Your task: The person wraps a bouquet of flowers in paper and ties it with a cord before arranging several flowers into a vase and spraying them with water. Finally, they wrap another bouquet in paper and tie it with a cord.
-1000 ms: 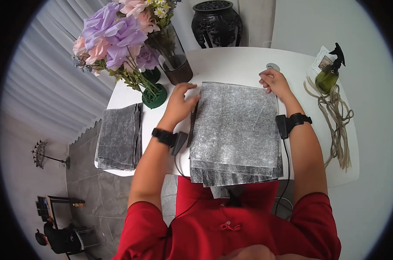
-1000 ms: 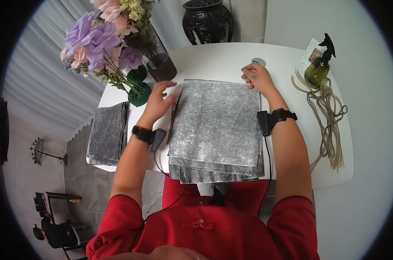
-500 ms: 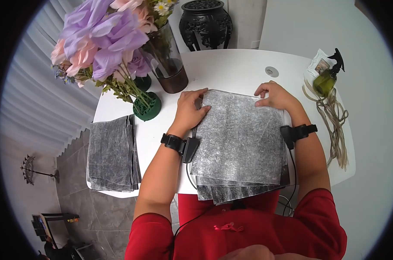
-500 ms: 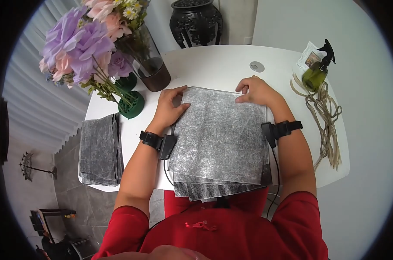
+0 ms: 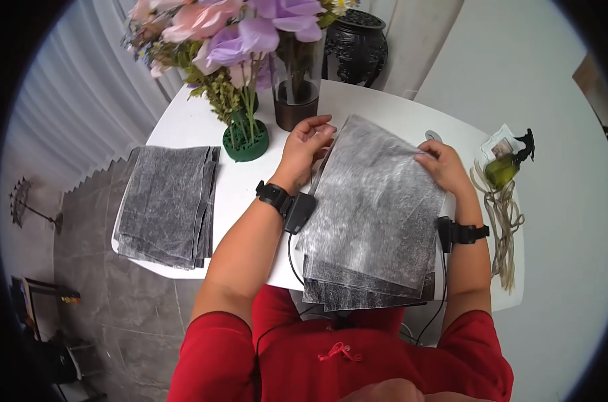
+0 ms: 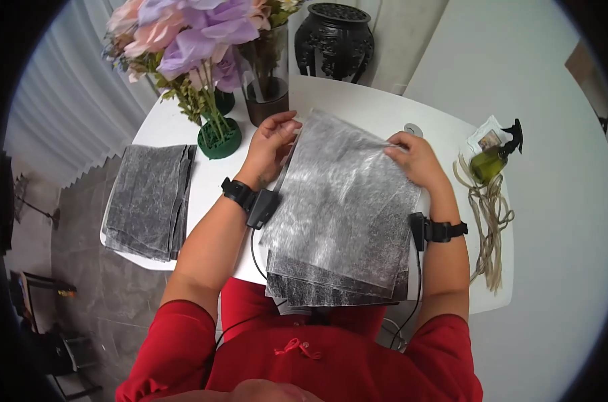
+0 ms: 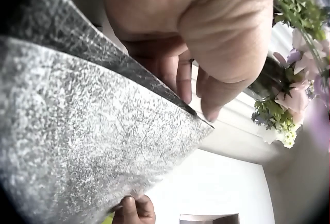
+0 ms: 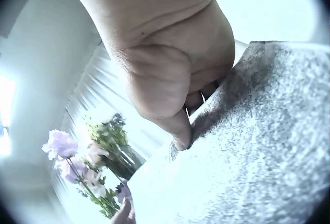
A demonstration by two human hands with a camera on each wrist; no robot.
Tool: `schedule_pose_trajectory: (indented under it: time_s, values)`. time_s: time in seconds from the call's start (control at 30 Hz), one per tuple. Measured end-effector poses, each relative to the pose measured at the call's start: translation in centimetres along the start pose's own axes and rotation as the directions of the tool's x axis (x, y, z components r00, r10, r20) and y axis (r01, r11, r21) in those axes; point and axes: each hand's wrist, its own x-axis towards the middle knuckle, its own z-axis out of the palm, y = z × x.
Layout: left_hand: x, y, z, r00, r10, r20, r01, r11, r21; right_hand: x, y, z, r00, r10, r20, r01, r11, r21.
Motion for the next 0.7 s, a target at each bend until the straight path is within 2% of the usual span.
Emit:
schedule_pose_trajectory:
  time_s: [0.03, 0.07, 0.1, 0.13, 0.17, 0.2, 0.23, 0.27, 0.3, 0.33, 0.4, 0.47, 0.5, 0.53, 0.6, 0.63, 0.67, 0.7]
  values:
    - [0.1, 0.3, -0.2, 0.999, -0.033, -0.039, 0.035, 0.998, 0.042, 0.0, 0.8, -0.6, 0.996, -0.073, -0.047, 0.076, 0.995, 0.064]
    - [0.1, 0.4, -0.4, 0.995, -0.066, -0.080, 0.072, 0.994, 0.083, -0.5, 0.1, -1.5, 0.991, -0.083, -0.103, 0.088, 0.995, 0.043]
    - [0.2, -0.2, -0.3, 0.996, 0.028, -0.089, 0.000, 0.956, 0.293, -1.2, -0.7, -2.6, 0.983, -0.093, -0.156, 0.098, 0.995, 0.024]
    - [1.2, -2.0, -1.8, 0.976, 0.218, 0.013, -0.192, 0.826, 0.530, -1.6, -0.7, -3.6, 0.978, -0.107, -0.180, 0.125, 0.988, 0.090]
    - [1.0, -2.2, -1.8, 0.975, 0.214, 0.059, -0.205, 0.763, 0.613, -2.6, -1.7, -4.9, 0.974, -0.062, -0.217, 0.078, 0.995, 0.066]
    - [0.8, -2.4, -1.8, 0.974, 0.202, 0.106, -0.218, 0.692, 0.689, -3.3, -1.7, -6.1, 0.967, -0.082, -0.241, 0.120, 0.982, 0.148]
    - [0.6, -2.4, -1.6, 0.981, 0.129, 0.142, -0.192, 0.688, 0.700, -4.1, -1.6, -7.2, 0.946, -0.082, -0.313, 0.162, 0.957, 0.241]
    - [0.9, -2.4, -1.8, 0.972, 0.117, 0.204, -0.235, 0.521, 0.820, -5.2, -1.7, -8.6, 0.923, -0.049, -0.381, 0.162, 0.949, 0.271]
    - [0.4, -2.1, -1.6, 0.960, 0.110, 0.257, -0.279, 0.431, 0.858, -6.1, -0.6, -9.6, 0.873, -0.053, -0.485, 0.249, 0.903, 0.349]
    - [0.0, -1.5, -1.1, 0.946, 0.096, 0.310, -0.324, 0.336, 0.884, -7.3, -1.0, -10.6, 0.822, -0.125, -0.555, 0.355, 0.875, 0.329]
    - [-0.2, -1.3, -0.8, 0.934, 0.061, 0.352, -0.353, 0.298, 0.887, -9.0, -3.0, -10.0, 0.756, -0.158, -0.635, 0.601, 0.551, 0.578]
    - [-0.4, -1.4, -0.6, 0.919, 0.016, 0.395, -0.385, 0.259, 0.886, -9.2, 2.7, -14.6, 0.775, -0.307, -0.553, 0.631, 0.334, 0.700]
    - [-0.4, -1.5, -0.7, 0.908, 0.049, 0.416, -0.416, 0.202, 0.886, -9.0, 2.0, -15.1, 0.757, -0.469, -0.454, 0.567, 0.126, 0.814]
    - [-0.5, -1.6, -0.6, 0.895, 0.081, 0.438, -0.445, 0.145, 0.884, -8.4, 2.1, -15.2, 0.755, -0.468, -0.458, 0.570, 0.126, 0.812]
    - [-0.6, -1.3, -0.3, 0.906, 0.036, 0.423, -0.423, 0.157, 0.892, -6.7, 2.5, -15.1, 0.736, -0.638, -0.227, 0.438, 0.193, 0.878]
    - [-0.7, -1.2, -0.2, 0.915, -0.008, 0.403, -0.396, 0.168, 0.903, -4.7, 3.7, -14.4, 0.652, -0.751, -0.103, 0.376, 0.203, 0.904]
    - [-0.7, -1.0, -0.1, 0.914, -0.007, 0.405, -0.399, 0.166, 0.902, -3.5, 4.2, -13.1, 0.723, -0.686, 0.077, 0.100, 0.215, 0.972]
    - [-0.8, -0.8, -0.1, 0.918, -0.026, 0.397, -0.387, 0.172, 0.906, -2.8, 4.1, -11.5, 0.737, -0.620, 0.270, -0.184, 0.201, 0.962]
